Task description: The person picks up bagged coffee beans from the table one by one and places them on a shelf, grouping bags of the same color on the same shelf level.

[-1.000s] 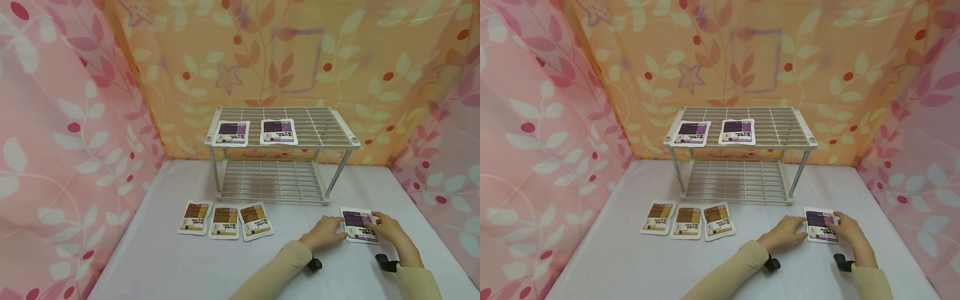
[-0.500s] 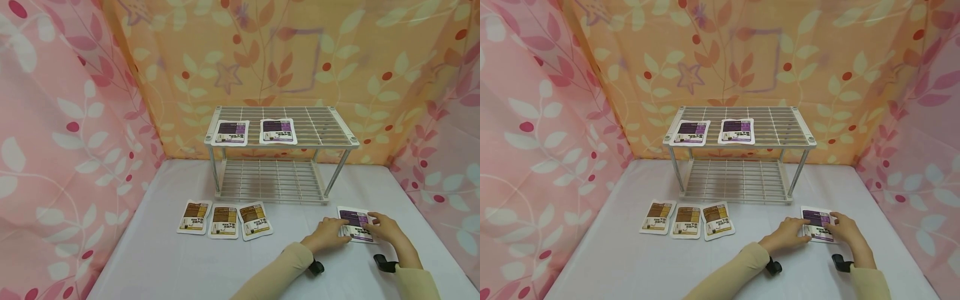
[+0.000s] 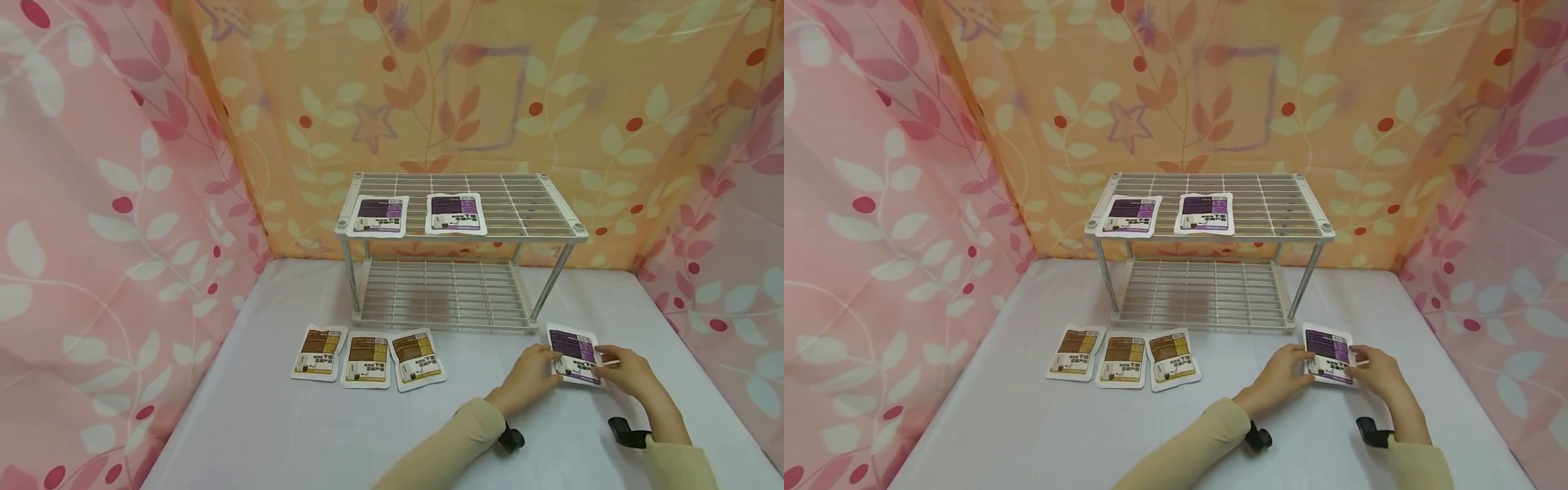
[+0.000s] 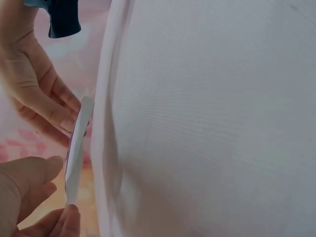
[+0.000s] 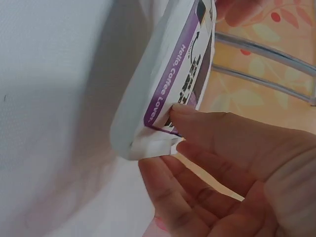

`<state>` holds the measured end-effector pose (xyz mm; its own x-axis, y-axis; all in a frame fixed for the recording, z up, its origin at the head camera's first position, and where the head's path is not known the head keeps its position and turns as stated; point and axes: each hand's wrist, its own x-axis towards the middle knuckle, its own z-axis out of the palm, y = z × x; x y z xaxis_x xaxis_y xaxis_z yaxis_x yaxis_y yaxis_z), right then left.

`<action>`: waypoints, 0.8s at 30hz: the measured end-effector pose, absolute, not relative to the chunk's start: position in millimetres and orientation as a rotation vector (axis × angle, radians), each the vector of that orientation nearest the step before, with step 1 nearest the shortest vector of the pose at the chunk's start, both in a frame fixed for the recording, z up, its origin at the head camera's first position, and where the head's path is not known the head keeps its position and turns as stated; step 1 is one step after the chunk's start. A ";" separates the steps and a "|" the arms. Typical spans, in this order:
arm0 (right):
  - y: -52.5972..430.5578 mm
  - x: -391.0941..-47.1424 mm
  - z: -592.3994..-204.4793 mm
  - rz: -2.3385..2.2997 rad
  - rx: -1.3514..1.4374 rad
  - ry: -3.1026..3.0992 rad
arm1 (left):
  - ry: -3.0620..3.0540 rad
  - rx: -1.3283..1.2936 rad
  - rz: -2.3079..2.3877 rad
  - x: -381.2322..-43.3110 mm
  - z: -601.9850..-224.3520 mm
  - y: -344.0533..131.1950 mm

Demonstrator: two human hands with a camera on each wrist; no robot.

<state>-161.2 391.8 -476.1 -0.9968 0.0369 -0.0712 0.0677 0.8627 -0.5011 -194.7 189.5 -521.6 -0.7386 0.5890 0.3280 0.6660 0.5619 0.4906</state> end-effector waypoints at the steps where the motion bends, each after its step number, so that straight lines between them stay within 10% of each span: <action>1: 390.7 -160.9 -475.6 -0.816 0.074 2.983 | -2.648 -1.062 -0.931 -194.5 -521.1 188.2; 24: 357.7 -155.2 -463.0 -1.023 -0.074 3.248 | -2.313 -0.944 -1.213 -198.5 -502.8 165.9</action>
<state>-155.2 357.7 -463.0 -0.9642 0.0378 0.2624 -0.1194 0.8218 -0.5571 -198.5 165.9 -502.8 -0.7111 0.3917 0.5839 0.7031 0.4075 0.5828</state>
